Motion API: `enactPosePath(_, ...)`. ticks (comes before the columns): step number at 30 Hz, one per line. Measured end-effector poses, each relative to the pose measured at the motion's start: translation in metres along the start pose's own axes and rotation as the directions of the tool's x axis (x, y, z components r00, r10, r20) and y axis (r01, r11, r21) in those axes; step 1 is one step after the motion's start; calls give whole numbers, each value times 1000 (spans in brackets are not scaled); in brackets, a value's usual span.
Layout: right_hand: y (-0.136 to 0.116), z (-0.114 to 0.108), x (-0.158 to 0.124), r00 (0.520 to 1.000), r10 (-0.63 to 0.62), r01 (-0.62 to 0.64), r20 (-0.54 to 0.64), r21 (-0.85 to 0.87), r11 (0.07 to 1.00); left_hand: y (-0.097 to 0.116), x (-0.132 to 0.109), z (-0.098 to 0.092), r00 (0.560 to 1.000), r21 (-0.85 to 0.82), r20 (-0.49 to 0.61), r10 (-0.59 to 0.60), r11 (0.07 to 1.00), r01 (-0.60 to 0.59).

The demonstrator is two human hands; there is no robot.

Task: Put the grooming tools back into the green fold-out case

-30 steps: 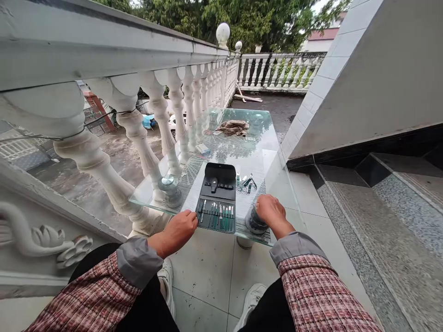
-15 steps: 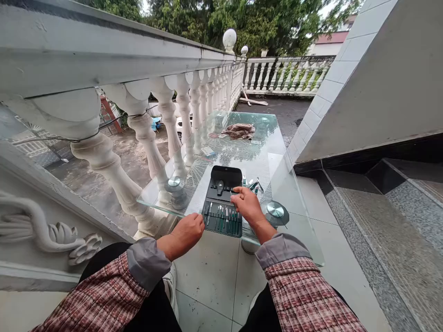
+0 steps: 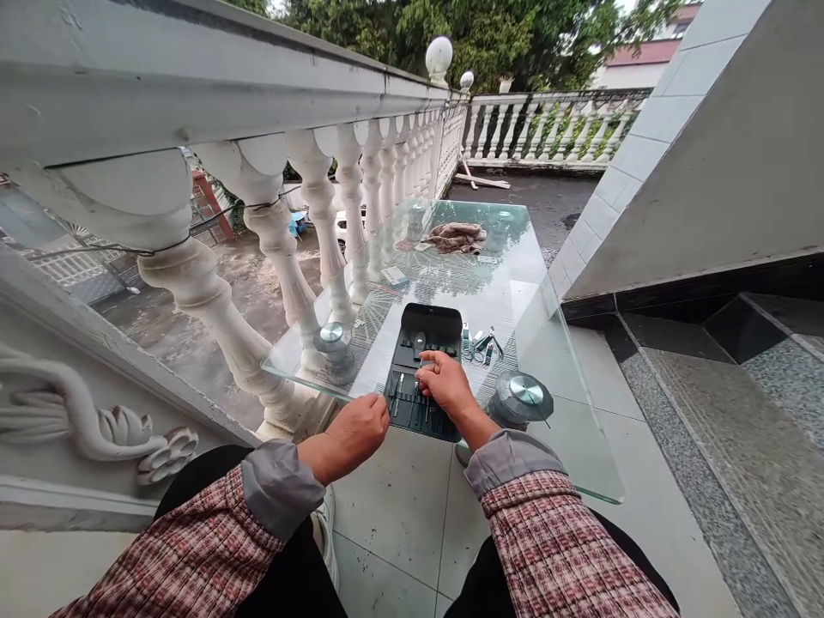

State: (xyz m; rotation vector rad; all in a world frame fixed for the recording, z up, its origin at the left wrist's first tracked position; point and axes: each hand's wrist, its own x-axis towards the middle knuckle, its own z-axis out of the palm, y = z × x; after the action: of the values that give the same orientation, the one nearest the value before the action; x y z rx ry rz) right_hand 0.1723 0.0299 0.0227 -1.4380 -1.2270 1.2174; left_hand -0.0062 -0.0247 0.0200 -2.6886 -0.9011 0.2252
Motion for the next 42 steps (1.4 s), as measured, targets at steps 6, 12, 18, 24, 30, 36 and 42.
enactPosePath(6,1,-1,0,1000,-8,8,-17,-14,1000,0,0,1,1000,2,-7,-2,1000,2)
enactPosePath(12,5,3,8,997,-12,7,-82,-62,998,0,0,1,1000,11,-3,-2,1000,2)
enactPosePath(18,9,11,15,991,-55,35,-119,-161,986,1,0,-1,1000,13,-4,0,1000,0)
enactPosePath(24,12,15,21,988,-87,41,-130,-326,944,1,0,-1,1000,-1,0,-9,1000,9)
enactPosePath(30,11,13,28,989,-90,22,-120,-480,877,2,1,-3,999,-25,13,-35,999,35)
enactPosePath(36,7,14,30,994,-71,14,-78,-567,824,3,3,-3,998,-42,24,-53,998,54)
enactPosePath(42,3,14,29,996,-89,57,-23,-600,798,3,3,-3,998,-49,32,-50,997,51)
